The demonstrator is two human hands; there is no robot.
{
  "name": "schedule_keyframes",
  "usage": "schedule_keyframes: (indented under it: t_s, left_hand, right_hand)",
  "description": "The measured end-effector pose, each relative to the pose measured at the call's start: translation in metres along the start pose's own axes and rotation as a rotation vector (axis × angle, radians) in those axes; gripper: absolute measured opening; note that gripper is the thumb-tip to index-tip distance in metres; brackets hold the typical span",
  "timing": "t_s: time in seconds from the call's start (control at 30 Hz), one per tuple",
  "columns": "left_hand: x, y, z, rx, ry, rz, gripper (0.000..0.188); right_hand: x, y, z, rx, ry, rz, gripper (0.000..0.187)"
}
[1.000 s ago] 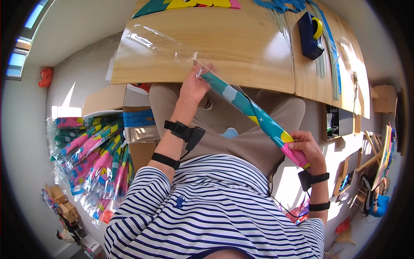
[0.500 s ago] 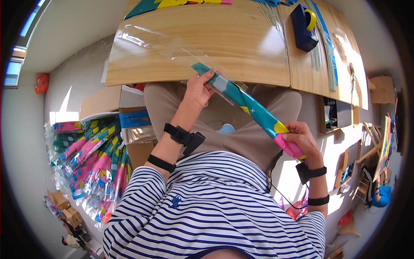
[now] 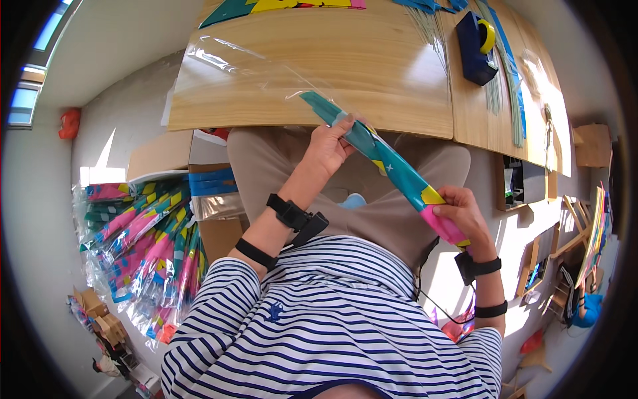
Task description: Assemble a Pikachu-themed kite by folding and taping the material.
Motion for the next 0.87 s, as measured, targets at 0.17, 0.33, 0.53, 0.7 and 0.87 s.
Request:
schedule_keyframes:
  t_s: [0.17, 0.33, 0.53, 0.7, 0.87]
  left_hand:
    - [-0.009, -0.008, -0.006, 0.0, 0.057, 0.055, 0.034]
    - [-0.004, 0.049, 0.038, 0.301, -0.128, 0.326, 0.033]
    - [0.013, 0.102, 0.153, 1.418, -0.933, 0.748, 0.044]
    - [0.062, 0.068, 0.18, 2.004, -0.602, 0.663, 0.068]
    - [0.104, 0.092, 0.246, 2.149, -0.314, 0.653, 0.093]
  right_hand:
    - [-0.007, 0.009, -0.001, 0.036, -0.029, 0.014, 0.018]
    - [-0.034, 0.039, 0.023, 0.118, -0.107, 0.045, 0.02]
    - [-0.034, 0.037, 0.018, 0.078, -0.165, 0.04, 0.022]
    - [-0.017, 0.034, 0.015, 0.055, -0.124, 0.016, 0.023]
    - [0.0, 0.026, 0.007, 0.042, -0.181, -0.012, 0.027]
Point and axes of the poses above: each hand's wrist, its own x-axis towards the middle knuckle, its own y-axis out of the back of the hand, z = x × y, the point moved 5 cm from there along x, towards the middle knuckle
